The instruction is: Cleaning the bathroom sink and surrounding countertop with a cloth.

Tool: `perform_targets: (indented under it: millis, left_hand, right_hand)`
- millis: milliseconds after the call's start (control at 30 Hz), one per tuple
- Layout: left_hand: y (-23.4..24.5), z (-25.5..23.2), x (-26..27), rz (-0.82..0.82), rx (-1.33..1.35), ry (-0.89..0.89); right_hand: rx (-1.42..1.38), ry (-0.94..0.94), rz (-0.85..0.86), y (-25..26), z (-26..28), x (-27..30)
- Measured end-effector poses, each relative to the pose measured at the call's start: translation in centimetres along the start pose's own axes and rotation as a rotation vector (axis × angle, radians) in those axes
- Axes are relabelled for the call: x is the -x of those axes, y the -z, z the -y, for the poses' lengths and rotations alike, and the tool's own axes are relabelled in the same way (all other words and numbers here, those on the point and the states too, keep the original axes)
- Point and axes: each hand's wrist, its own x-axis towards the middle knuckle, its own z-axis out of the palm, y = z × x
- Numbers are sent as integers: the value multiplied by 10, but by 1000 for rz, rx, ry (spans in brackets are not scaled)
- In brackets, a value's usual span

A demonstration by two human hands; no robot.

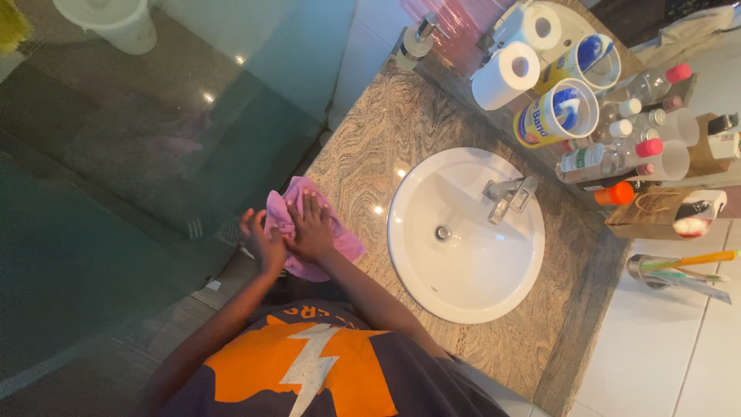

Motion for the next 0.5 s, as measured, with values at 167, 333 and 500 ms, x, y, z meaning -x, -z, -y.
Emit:
perform_targets:
  millis: [167,333,500]
  left_hand:
    - [-16,-42,25,160,-206,-124]
    - [-27,-55,-4,208,-514,-243]
    - [-31,-69,-63,440,-638,-38]
  right_hand:
    - [-690,-58,-320,-49,-40,8]
    - [-1089,-272,-481,-28,-73,83]
    - [-904,-450,-599,-10,-103,165]
